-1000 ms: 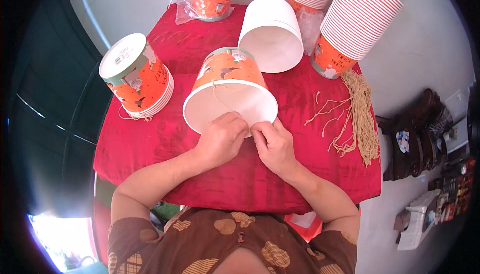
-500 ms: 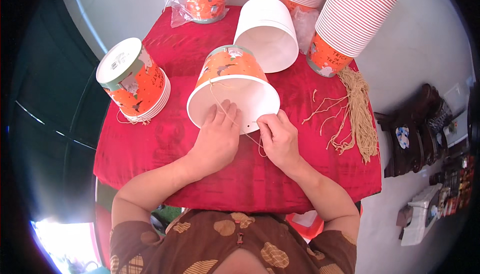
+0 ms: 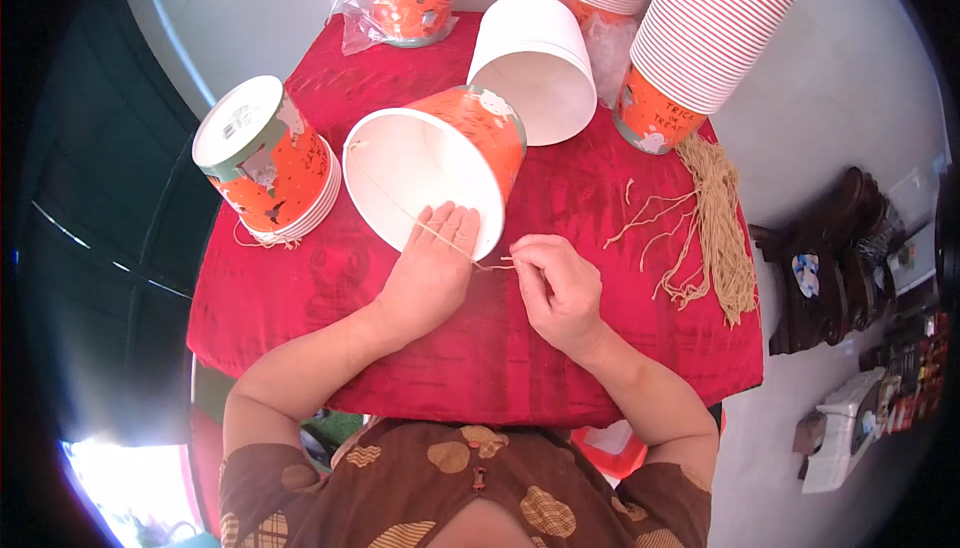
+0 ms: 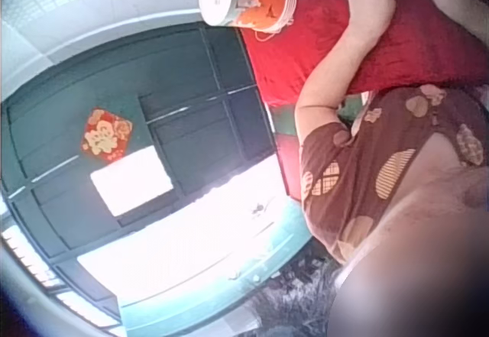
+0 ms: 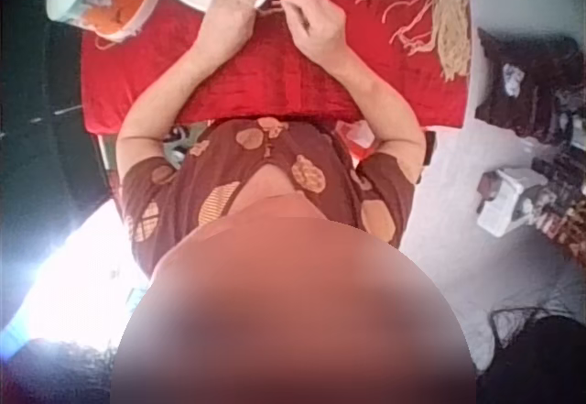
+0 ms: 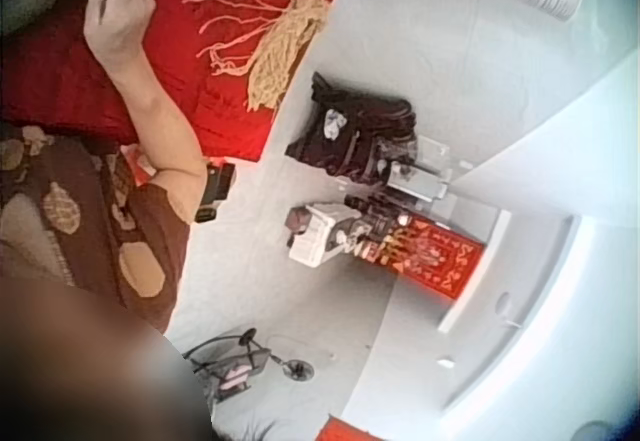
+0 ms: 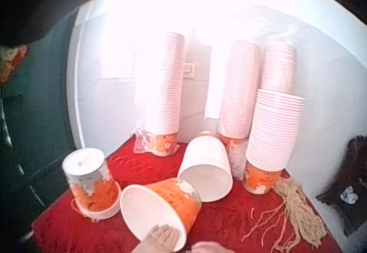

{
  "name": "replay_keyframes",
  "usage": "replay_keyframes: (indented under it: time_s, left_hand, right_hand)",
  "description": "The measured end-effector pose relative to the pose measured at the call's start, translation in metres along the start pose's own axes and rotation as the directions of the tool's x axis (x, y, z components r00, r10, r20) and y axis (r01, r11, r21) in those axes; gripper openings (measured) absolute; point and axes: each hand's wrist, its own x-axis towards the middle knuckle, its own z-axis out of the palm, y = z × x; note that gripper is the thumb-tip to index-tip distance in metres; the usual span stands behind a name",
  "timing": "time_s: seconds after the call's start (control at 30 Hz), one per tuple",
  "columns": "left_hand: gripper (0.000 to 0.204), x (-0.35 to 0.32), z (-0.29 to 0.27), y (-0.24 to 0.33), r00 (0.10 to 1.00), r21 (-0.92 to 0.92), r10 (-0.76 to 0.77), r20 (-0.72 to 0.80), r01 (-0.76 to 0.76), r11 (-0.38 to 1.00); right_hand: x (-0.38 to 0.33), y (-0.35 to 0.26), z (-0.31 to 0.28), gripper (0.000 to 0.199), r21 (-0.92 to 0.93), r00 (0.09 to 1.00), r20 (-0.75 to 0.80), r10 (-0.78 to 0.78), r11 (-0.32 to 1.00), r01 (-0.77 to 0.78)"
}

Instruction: Thread string through pre-punched holes in paper buckets to create handles.

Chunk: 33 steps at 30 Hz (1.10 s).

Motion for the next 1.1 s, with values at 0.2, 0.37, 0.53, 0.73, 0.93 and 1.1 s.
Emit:
replay_keyframes:
  time_s: [0.2,0.37,0.53,0.73,0.93,1.1]
  left_hand:
    - [0.048,0.001,0.003,0.002,0.999,-0.396,0.009,-0.052,-0.029,0.918]
    - [0.044,0.002,-0.001,0.006,0.998,-0.47,0.02,-0.055,-0.044,0.882]
    - [0.043,0.001,0.004,0.009,0.996,-0.438,0.042,-0.08,-0.074,0.896]
    - [0.045,-0.001,0.003,0.012,0.997,-0.418,0.061,-0.036,-0.071,0.905]
    - [0.047,-0.001,0.004,0.012,0.998,-0.453,0.049,-0.031,-0.058,0.89]
    - [0.047,-0.001,0.003,0.013,0.998,-0.46,0.064,-0.002,-0.058,0.886]
  right_hand:
    - [-0.002,0.0,-0.004,0.016,0.08,0.995,0.019,0.093,0.992,-0.094]
    - [-0.004,0.0,-0.003,0.018,0.088,0.998,0.018,0.062,0.994,-0.064]
    - [-0.006,-0.003,0.002,0.022,0.121,0.997,-0.003,0.071,0.99,-0.07]
    - [-0.003,-0.004,0.0,0.024,0.08,0.999,0.01,0.032,0.996,-0.033]
    - [-0.005,-0.004,0.001,0.024,0.065,0.999,0.008,0.033,0.997,-0.034]
    - [-0.005,-0.003,0.001,0.024,0.043,1.0,0.013,0.008,0.999,-0.009]
